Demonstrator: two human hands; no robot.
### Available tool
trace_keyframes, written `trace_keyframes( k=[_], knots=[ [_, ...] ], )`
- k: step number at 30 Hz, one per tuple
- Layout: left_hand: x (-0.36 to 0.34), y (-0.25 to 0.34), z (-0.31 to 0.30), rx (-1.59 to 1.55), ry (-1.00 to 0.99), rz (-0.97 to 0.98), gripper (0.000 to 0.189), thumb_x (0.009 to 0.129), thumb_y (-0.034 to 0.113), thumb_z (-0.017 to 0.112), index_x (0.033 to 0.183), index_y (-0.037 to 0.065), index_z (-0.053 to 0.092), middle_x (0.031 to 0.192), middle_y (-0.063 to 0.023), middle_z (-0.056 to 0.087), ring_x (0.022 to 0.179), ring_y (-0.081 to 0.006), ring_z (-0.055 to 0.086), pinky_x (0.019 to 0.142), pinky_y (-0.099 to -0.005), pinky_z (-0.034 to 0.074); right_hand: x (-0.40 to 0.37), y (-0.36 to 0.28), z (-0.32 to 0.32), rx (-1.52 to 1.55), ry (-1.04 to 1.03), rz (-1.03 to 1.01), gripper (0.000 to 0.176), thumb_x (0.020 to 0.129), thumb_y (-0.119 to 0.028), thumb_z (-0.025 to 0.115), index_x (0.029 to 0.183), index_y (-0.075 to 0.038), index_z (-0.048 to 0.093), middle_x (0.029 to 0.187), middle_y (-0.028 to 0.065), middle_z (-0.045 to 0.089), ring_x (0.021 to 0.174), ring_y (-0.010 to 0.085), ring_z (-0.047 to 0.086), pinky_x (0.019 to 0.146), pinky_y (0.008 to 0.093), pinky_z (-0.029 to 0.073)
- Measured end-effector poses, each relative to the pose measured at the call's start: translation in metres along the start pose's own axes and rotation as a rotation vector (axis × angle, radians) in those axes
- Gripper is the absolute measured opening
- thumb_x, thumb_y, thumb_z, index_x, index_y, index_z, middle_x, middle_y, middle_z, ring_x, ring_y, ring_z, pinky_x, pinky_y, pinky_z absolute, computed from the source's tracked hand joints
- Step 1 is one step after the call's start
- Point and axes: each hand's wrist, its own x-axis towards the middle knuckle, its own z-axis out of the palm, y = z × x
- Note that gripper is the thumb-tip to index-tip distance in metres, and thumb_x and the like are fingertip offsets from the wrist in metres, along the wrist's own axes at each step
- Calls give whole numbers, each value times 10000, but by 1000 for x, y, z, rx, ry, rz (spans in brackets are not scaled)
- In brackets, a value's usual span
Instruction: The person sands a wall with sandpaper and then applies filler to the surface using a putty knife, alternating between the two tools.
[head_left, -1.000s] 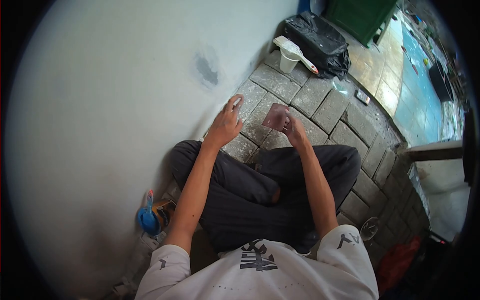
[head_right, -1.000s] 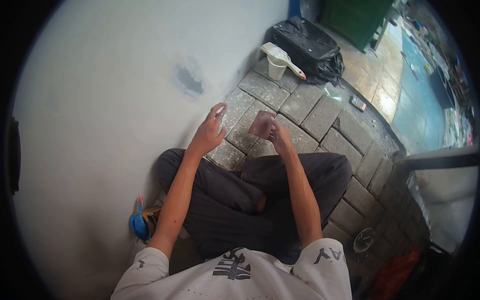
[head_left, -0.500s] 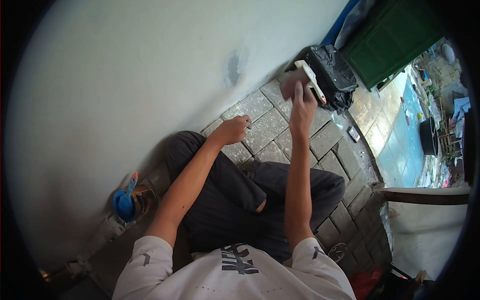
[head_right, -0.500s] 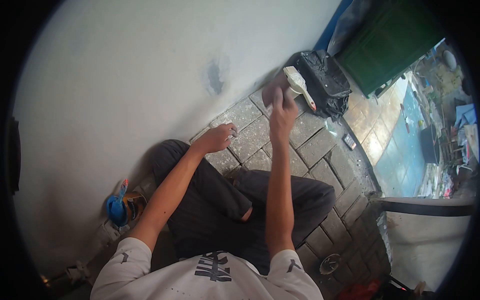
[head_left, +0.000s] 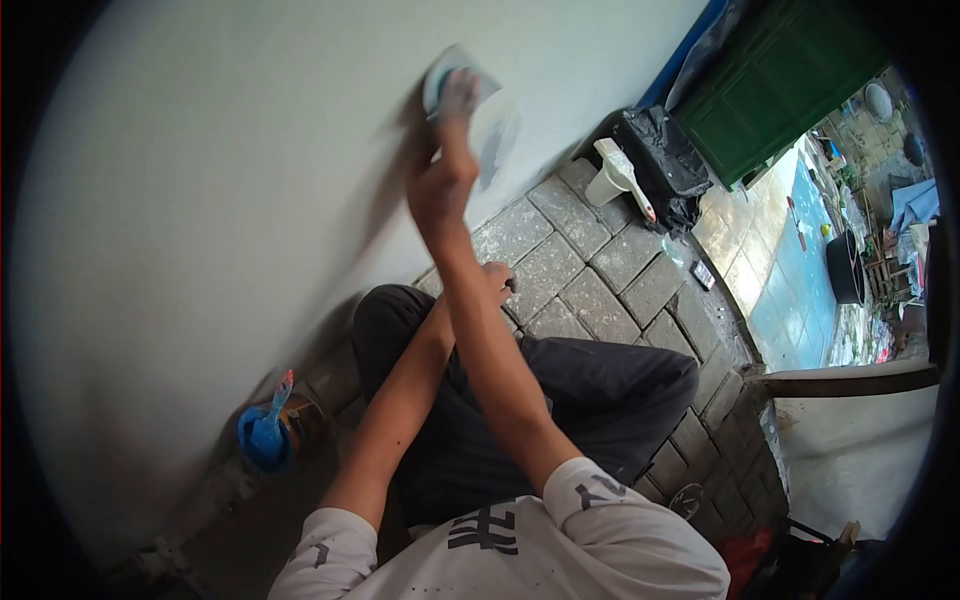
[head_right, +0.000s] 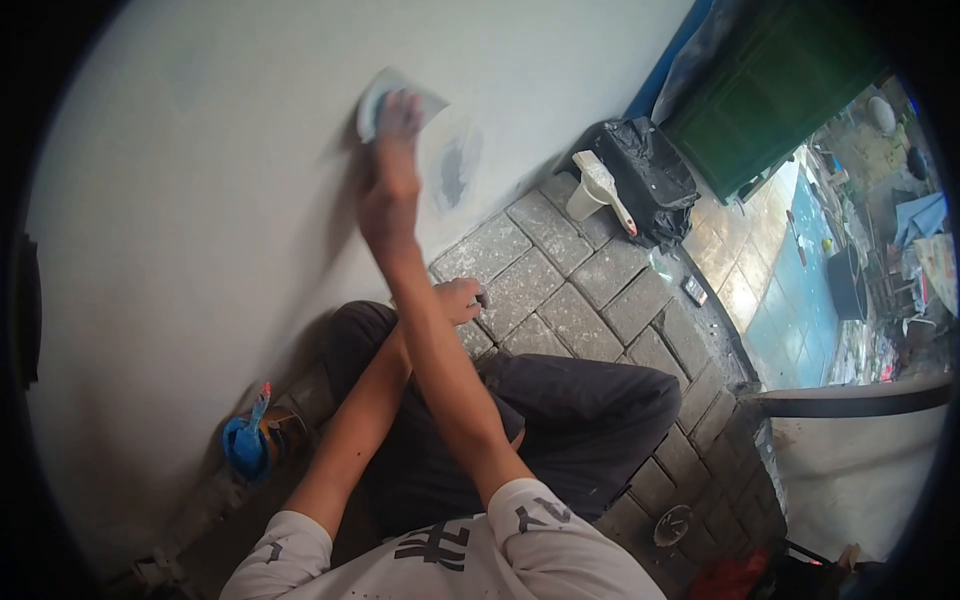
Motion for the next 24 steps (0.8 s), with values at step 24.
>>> trace_keyframes(
  k=[24],
  knots=[
    [1, 58, -63, -669, 619, 195, 394, 956, 85, 619, 1329, 39, 501, 1269, -75, 579, 864, -186, 720, 678, -281, 535, 21, -40, -5, 4, -178, -16, 600, 860, 167, 530, 1447, 87, 438, 1444, 338, 470, 1415, 441, 384, 1125, 457, 411]
  ],
)
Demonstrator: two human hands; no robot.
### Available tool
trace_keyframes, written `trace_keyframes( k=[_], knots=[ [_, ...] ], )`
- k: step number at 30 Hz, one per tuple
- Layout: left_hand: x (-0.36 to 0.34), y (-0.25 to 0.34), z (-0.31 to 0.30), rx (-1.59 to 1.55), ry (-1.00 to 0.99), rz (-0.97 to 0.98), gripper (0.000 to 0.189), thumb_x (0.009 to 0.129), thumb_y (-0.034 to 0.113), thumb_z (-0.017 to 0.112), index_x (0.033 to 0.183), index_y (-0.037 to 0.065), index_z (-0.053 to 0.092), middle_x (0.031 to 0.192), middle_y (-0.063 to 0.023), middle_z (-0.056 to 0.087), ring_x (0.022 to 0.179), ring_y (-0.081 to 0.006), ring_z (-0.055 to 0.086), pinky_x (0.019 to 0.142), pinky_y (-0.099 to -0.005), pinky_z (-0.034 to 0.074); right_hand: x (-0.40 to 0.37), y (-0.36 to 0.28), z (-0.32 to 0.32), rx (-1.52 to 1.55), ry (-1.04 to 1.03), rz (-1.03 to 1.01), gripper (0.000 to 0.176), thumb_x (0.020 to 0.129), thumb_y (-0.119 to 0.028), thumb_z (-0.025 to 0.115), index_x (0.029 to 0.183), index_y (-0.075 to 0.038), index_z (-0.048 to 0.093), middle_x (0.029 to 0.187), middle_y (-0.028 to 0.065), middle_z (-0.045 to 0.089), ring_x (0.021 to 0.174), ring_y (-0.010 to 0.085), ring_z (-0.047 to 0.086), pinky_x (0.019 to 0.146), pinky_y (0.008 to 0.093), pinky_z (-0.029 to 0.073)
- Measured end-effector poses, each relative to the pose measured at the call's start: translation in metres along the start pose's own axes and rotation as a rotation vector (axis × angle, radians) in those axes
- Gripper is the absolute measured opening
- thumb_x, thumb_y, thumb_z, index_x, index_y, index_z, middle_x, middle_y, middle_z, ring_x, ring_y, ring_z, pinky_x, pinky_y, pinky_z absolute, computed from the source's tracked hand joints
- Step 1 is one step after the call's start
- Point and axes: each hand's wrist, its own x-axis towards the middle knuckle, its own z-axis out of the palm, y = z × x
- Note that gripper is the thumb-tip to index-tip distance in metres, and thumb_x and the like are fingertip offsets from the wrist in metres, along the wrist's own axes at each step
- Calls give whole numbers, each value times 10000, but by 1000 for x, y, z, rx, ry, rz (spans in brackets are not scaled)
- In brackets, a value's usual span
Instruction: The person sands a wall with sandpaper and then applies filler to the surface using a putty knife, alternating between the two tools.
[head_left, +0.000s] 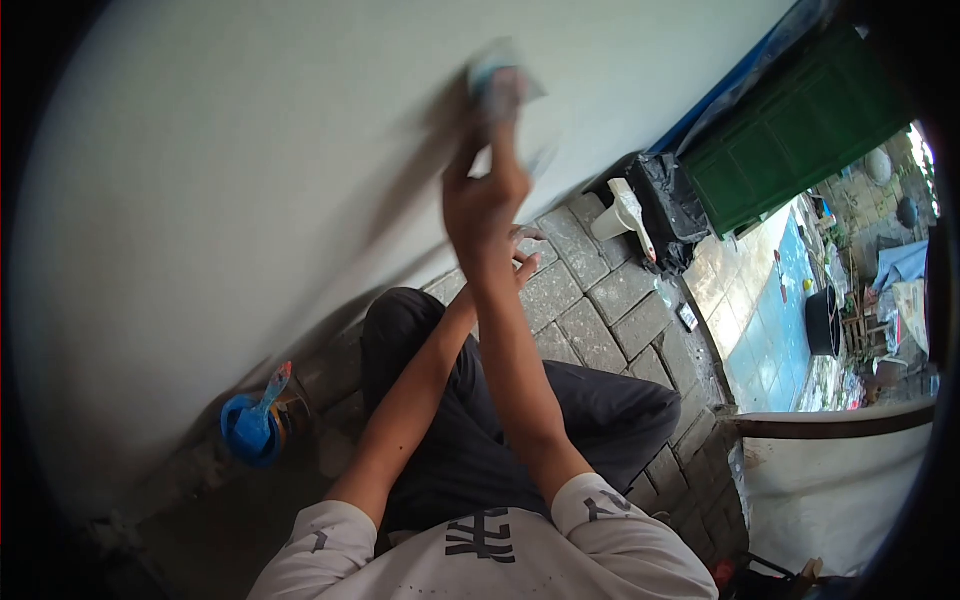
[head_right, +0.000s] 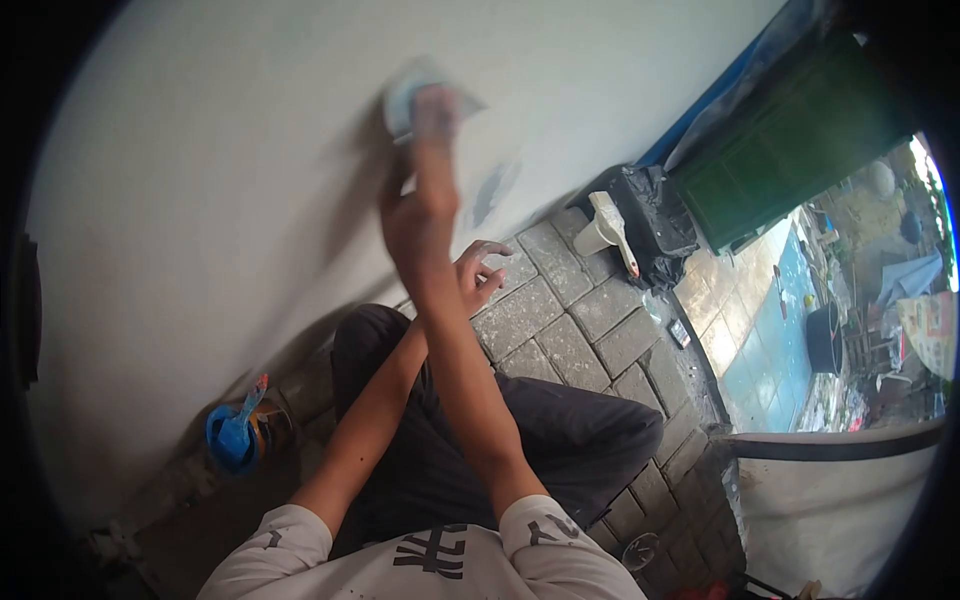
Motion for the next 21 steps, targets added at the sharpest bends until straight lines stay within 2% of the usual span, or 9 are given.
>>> trace_keyframes(
  k=[1, 4, 5, 6, 10, 14, 16, 18, 21],
  knots=[
    [-1, -6, 2, 1, 47, 89, 369, 931, 49, 625, 1288, 40, 531, 1259, -92, 572, 820, -194, 713, 663, -287, 544, 6, 1, 5, 15, 56, 202, 589, 861, 165, 522, 1440, 97, 441, 1448, 329, 473, 1424, 434, 368, 1134, 455, 401],
    [-4, -5, -1, 52, 106, 74, 346, 903, 15, 627, 1242, 39, 564, 1252, -109, 563, 777, -198, 701, 665, -294, 550, -2, -22, 19, 96, 54, -28, 597, 853, 161, 524, 1441, 99, 444, 1511, 297, 420, 1448, 461, 309, 1151, 491, 371],
    [-3, 0, -1, 29, 100, 7, 323, 883, -9, 628, 1200, 35, 584, 1231, -117, 563, 761, -200, 691, 703, -298, 541, -7, -32, 21, 63, -60, -120, 594, 850, 173, 508, 1436, 95, 456, 1508, 289, 430, 1441, 469, 327, 1153, 519, 363],
    [-1, 0, -1, 32, 107, 6, 323, 883, -9, 628, 1200, 35, 584, 1231, -117, 563, 761, -200, 691, 703, -298, 541, -1, -32, 26, -50, -5, -272, 628, 818, 181, 549, 1430, 48, 506, 1461, 287, 495, 1416, 389, 391, 1000, 376, 495],
    [-3, -5, -1, 119, 100, 95, 329, 876, -20, 619, 1197, 39, 577, 1223, -119, 561, 792, -217, 673, 785, -325, 521, 5, -32, 30, 147, 116, -141, 569, 834, 186, 537, 1390, 64, 545, 1449, 290, 507, 1426, 441, 362, 1114, 432, 394],
    [-2, 6, -5, 86, 95, 49, 361, 876, -36, 608, 1226, 41, 559, 1224, -127, 555, 799, -219, 663, 798, -333, 512, -4, -52, 34, 86, -79, -314, 508, 871, 170, 498, 1368, 80, 552, 1424, 311, 513, 1417, 450, 371, 1177, 542, 314],
    [-2, 4, -3, 112, 95, 45, 373, 873, -37, 612, 1233, 42, 554, 1223, -134, 554, 798, -220, 662, 797, -335, 512, 0, -34, 27, 112, -59, -313, 642, 780, 185, 510, 1415, 91, 490, 1492, 303, 448, 1438, 481, 344, 1182, 594, 278],
    [-3, 2, -3, 131, 123, 71, 389, 869, -35, 617, 1244, 41, 545, 1220, -141, 554, 803, -217, 663, 783, -332, 514, -6, -34, 28, 117, 13, -208, 635, 793, 175, 517, 1422, 99, 472, 1480, 328, 445, 1429, 483, 360, 1177, 592, 295],
    [-1, -1, -5, 123, 134, 66, 408, 862, -33, 625, 1252, 41, 535, 1209, -137, 560, 788, -201, 667, 759, -326, 518, -19, -42, 24, 6, -197, -339, 643, 794, 211, 488, 1429, 124, 437, 1466, 368, 424, 1414, 504, 360, 1167, 592, 324]
  ],
)
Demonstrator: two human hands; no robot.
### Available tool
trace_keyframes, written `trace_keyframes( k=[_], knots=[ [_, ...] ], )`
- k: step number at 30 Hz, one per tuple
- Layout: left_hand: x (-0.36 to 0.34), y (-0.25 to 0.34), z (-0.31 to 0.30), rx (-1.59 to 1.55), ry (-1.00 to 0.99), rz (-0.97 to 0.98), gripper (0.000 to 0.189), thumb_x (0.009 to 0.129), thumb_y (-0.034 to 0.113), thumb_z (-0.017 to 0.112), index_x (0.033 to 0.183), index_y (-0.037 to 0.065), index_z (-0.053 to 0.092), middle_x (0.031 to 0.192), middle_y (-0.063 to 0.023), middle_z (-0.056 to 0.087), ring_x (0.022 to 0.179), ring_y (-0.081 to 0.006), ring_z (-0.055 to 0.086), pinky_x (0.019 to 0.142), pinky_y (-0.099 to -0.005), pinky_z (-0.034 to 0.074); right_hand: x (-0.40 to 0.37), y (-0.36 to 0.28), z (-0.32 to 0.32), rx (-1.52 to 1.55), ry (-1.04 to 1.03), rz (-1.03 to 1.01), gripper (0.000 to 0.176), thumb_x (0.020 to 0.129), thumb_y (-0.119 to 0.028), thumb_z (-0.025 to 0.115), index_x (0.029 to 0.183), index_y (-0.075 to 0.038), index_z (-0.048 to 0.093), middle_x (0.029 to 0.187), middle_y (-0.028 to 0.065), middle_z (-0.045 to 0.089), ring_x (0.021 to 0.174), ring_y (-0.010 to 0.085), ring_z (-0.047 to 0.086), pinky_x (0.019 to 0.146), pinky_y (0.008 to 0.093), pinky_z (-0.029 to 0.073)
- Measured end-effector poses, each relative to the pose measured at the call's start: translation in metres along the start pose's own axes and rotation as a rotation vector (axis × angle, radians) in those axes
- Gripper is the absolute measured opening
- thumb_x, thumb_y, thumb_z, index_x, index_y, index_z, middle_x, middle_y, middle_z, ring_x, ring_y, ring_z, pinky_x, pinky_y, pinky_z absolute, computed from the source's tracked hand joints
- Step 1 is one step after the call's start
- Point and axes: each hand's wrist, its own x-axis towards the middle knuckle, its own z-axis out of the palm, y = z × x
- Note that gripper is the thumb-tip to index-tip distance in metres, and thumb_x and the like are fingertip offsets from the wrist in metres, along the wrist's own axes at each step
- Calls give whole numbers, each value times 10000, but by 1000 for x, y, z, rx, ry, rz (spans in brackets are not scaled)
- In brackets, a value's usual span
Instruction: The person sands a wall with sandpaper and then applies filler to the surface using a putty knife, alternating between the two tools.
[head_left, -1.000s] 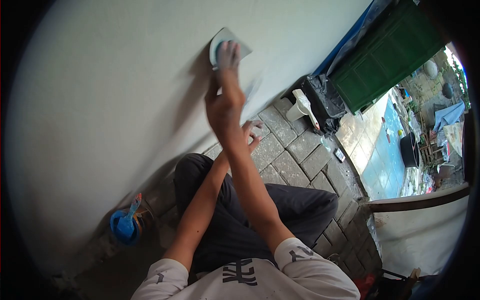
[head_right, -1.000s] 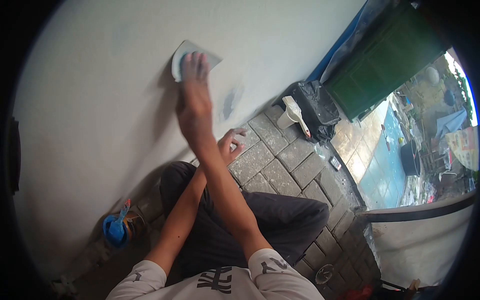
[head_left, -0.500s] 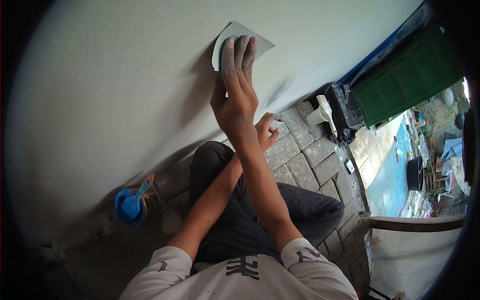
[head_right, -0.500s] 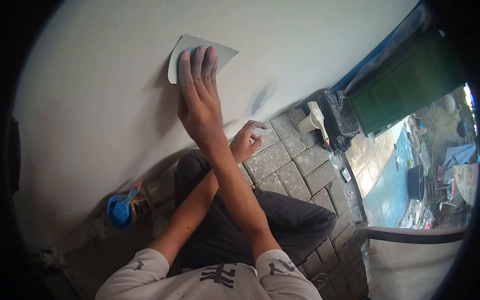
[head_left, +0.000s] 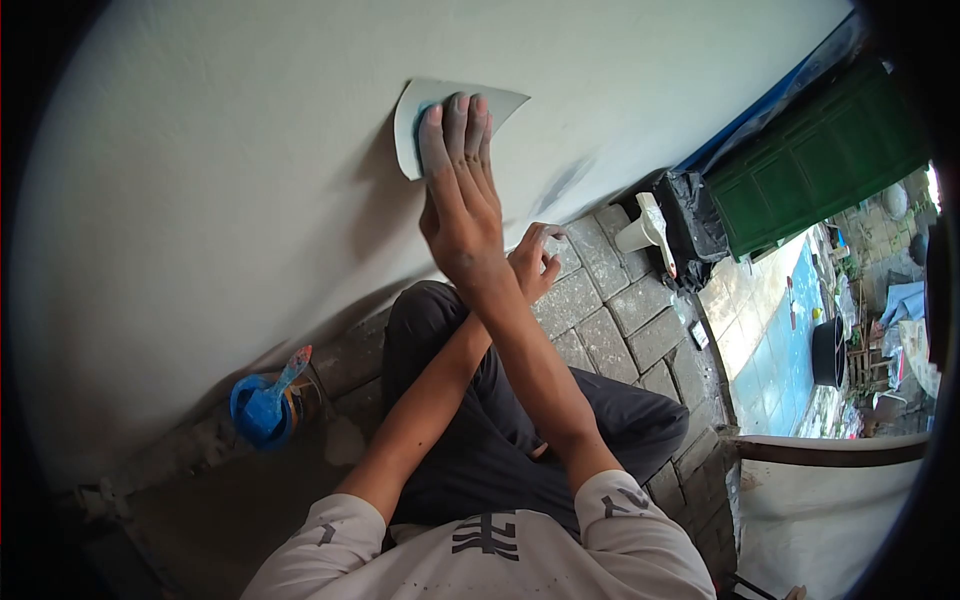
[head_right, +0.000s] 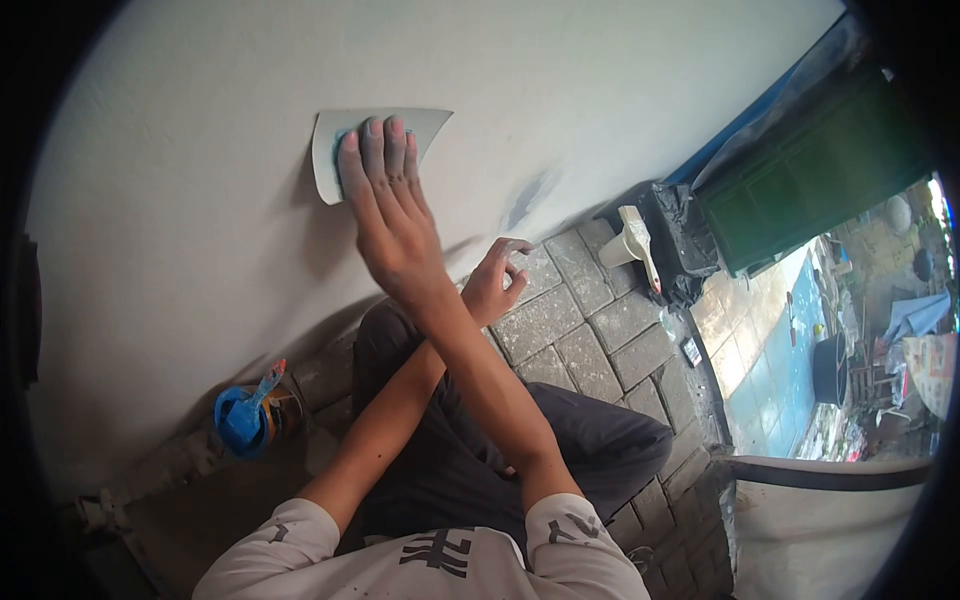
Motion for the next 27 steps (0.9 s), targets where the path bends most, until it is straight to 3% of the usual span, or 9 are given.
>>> trace_keyframes(
  k=[3, 7, 10, 13, 18, 22, 23, 25, 27],
  knots=[
    [-1, -7, 6, -5, 50, 65, 425, 855, -32, 633, 1260, 42, 527, 1193, -133, 566, 762, -192, 667, 744, -318, 521, -5, 19, -11, -22, 108, 191, 636, 798, 219, 483, 1425, 131, 432, 1456, 367, 435, 1407, 504, 367, 1158, 583, 347],
    [-4, -13, 6, 15, 18, 36, 445, 841, -39, 642, 1262, 47, 527, 1170, -131, 578, 737, -195, 665, 729, -304, 527, -16, 23, -10, -94, 17, 62, 563, 876, 205, 468, 1428, 99, 457, 1485, 332, 412, 1409, 444, 348, 1097, 453, 457],
    [-5, -32, 15, 20, -27, -9, 439, 847, -12, 641, 1265, 52, 523, 1150, -129, 587, 775, -206, 659, 729, -319, 526, -24, 39, -17, -98, 136, 338, 591, 888, 202, 463, 1456, 39, 454, 1504, 325, 380, 1413, 422, 326, 1050, 448, 498],
    [-5, -39, 15, 85, -47, 100, 435, 852, 0, 639, 1267, 55, 522, 1143, -127, 589, 792, -209, 654, 734, -325, 523, -31, 40, -17, -130, 100, 271, 587, 901, 195, 459, 1466, 39, 439, 1516, 303, 376, 1412, 429, 321, 1037, 443, 506],
    [-5, -50, 16, 198, -78, 288, 427, 859, 20, 635, 1269, 61, 520, 1130, -122, 592, 822, -214, 644, 741, -335, 518, -39, 54, -15, -100, 88, 200, 596, 886, 174, 472, 1471, 79, 407, 1483, 344, 413, 1420, 468, 342, 1148, 498, 382],
    [-27, -47, 3, 40, -222, 125, 412, 873, 36, 605, 1274, 74, 520, 1095, -109, 588, 854, -191, 595, 775, -355, 491, -41, 57, -16, -39, 125, 158, 594, 896, 153, 463, 1480, 72, 397, 1475, 362, 406, 1411, 482, 351, 1155, 502, 370],
    [-28, -37, -1, -391, -287, -319, 375, 919, 148, 649, 1269, 30, 584, 1164, -114, 586, 1086, -232, 568, 948, -339, 464, -41, 59, -16, -21, 135, 139, 583, 899, 145, 472, 1474, 75, 403, 1477, 357, 407, 1408, 485, 352, 1160, 504, 363],
    [-35, -21, -15, 279, -246, 186, 396, 921, 211, 654, 1260, 21, 578, 1219, -127, 601, 1172, -268, 572, 969, -375, 482, -41, 60, -16, -25, 115, 149, 573, 903, 140, 479, 1468, 79, 406, 1486, 343, 409, 1413, 480, 347, 1161, 504, 363],
    [-41, -8, -24, 280, -219, 197, 416, 930, 221, 630, 1287, 21, 551, 1295, -165, 602, 1194, -309, 597, 959, -419, 515, -39, 58, -20, -10, 87, 146, 548, 919, 125, 477, 1461, 83, 411, 1497, 320, 412, 1421, 468, 345, 1163, 501, 361]
  ],
)
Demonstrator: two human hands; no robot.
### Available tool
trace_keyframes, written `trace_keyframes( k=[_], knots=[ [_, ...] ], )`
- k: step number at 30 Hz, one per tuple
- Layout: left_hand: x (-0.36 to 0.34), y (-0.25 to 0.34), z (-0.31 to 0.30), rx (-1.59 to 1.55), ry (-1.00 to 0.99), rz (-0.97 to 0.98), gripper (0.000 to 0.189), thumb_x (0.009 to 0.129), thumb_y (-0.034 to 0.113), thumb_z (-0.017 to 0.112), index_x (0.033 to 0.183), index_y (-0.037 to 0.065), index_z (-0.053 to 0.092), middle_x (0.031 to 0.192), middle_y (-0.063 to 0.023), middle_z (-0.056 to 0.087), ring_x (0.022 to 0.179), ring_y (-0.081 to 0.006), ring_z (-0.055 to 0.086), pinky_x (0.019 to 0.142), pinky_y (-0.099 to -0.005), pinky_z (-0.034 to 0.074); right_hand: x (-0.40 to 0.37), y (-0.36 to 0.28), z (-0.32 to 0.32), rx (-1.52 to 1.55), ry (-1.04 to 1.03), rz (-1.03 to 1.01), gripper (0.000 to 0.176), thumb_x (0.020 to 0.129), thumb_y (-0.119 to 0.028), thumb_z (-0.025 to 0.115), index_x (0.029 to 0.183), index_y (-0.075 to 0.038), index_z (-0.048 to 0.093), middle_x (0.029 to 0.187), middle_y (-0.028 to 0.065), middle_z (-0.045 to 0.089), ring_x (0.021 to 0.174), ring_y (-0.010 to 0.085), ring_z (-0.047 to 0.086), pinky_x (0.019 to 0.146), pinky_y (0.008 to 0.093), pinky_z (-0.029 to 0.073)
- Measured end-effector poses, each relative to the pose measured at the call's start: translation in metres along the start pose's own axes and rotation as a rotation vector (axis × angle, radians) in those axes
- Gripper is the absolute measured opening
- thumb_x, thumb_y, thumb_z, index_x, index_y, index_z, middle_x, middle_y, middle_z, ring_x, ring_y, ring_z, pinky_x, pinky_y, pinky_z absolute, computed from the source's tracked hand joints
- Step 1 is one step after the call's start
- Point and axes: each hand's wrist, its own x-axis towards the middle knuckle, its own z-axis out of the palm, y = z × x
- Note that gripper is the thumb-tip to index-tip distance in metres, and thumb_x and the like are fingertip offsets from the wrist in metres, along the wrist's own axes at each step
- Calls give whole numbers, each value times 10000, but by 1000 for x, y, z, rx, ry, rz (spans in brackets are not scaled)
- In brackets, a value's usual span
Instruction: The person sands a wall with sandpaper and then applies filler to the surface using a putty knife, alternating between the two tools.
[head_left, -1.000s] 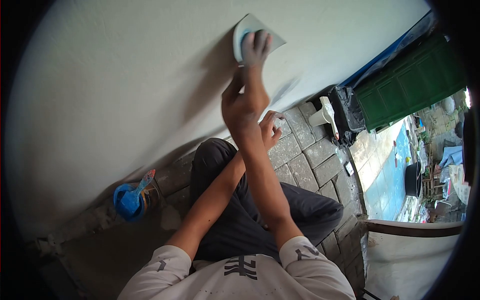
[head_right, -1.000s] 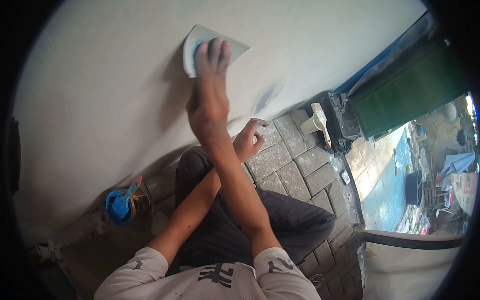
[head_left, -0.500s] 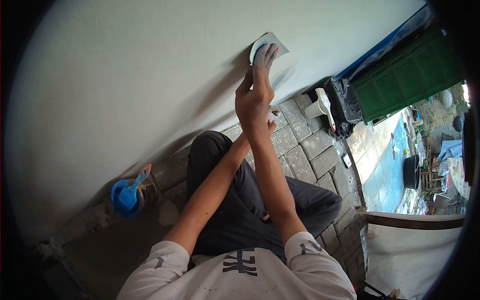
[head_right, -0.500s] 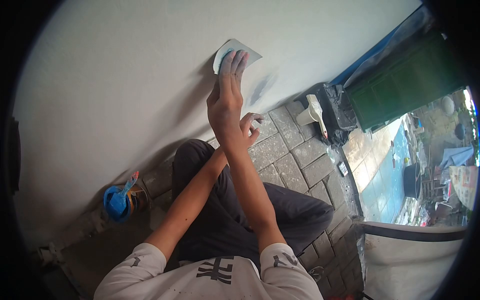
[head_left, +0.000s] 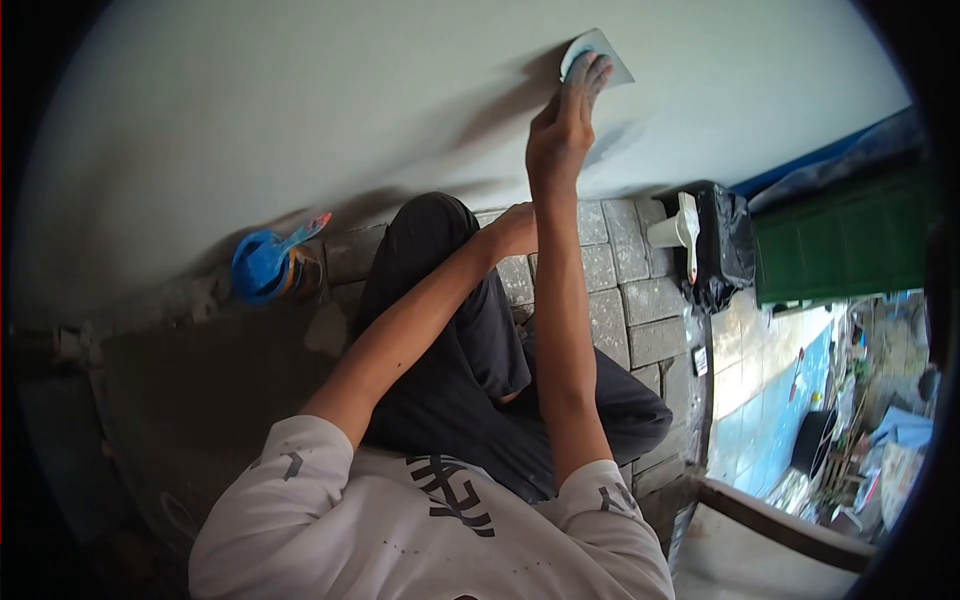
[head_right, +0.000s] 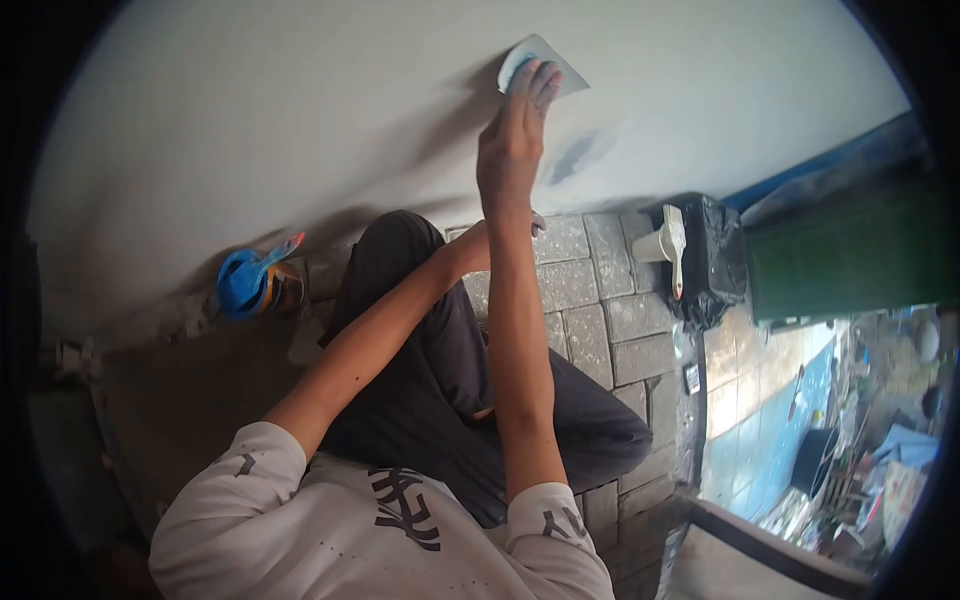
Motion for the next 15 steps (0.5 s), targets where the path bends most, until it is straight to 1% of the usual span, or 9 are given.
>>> trace_keyframes(
  k=[2, 3, 4, 6, 7, 9, 11, 13, 15],
  knots=[
    [-1, 2, -4, 165, -138, -257, 451, 932, 217, 611, 1334, 36, 514, 1319, -197, 600, 1161, -360, 619, 944, -465, 526, 1, 1, -5, -17, -39, -4, 543, 926, 118, 476, 1464, 79, 411, 1496, 324, 411, 1422, 469, 344, 1153, 490, 375],
    [-6, 7, -5, 151, -9, -209, 458, 929, 195, 596, 1354, 52, 507, 1350, -216, 588, 1128, -400, 630, 931, -496, 532, 0, 2, -8, -11, -60, 2, 551, 925, 118, 478, 1470, 66, 413, 1510, 304, 405, 1435, 441, 331, 1125, 471, 408],
    [-8, 23, -12, 157, 47, -260, 422, 911, 162, 593, 1312, 50, 523, 1255, -200, 631, 1074, -396, 649, 889, -498, 540, -1, 2, -12, -9, -92, 9, 563, 920, 118, 483, 1475, 53, 415, 1530, 276, 392, 1449, 405, 308, 1080, 450, 451],
    [-17, 13, -10, 105, 49, -322, 480, 885, 151, 650, 1328, 25, 513, 1236, -232, 627, 1114, -424, 613, 911, -487, 516, -1, 4, -11, -49, -74, -26, 539, 930, 107, 489, 1463, 46, 441, 1529, 254, 405, 1441, 381, 321, 1047, 434, 478],
    [-24, 13, -13, 81, 100, -241, 507, 879, 126, 628, 1355, 26, 484, 1233, -242, 619, 1093, -435, 614, 893, -484, 527, -1, 2, -10, -50, -62, -20, 522, 937, 100, 491, 1455, 48, 452, 1517, 263, 415, 1431, 384, 338, 1045, 431, 479],
    [-28, 16, -18, 76, 42, -296, 455, 874, 140, 638, 1295, 11, 523, 1204, -234, 613, 1094, -424, 615, 901, -482, 525, 0, -9, -5, -54, -11, 29, 483, 955, 78, 503, 1437, 54, 476, 1482, 293, 441, 1401, 392, 386, 1056, 435, 469],
    [-29, 16, -16, 73, 10, -320, 436, 872, 151, 648, 1268, 6, 539, 1194, -225, 613, 1098, -414, 616, 906, -477, 523, -3, -17, -1, -87, -61, 71, 545, 959, 60, 466, 1498, 34, 382, 1522, 301, 381, 1447, 406, 313, 1118, 462, 419],
    [-23, -8, 8, 134, 116, -73, 290, 890, 160, 620, 1148, 34, 581, 1118, -174, 663, 978, -381, 671, 851, -483, 539, -8, -17, 4, -55, -53, 140, 594, 928, 83, 472, 1510, 35, 360, 1523, 308, 375, 1448, 406, 316, 1144, 453, 389],
    [-13, -22, 24, -2, 148, 83, 284, 909, 181, 645, 1156, 48, 605, 1110, -150, 685, 906, -342, 687, 804, -445, 546, -18, -28, 11, -49, 8, 175, 567, 921, 91, 492, 1481, 51, 406, 1507, 290, 415, 1416, 381, 387, 1128, 421, 398]
  ],
)
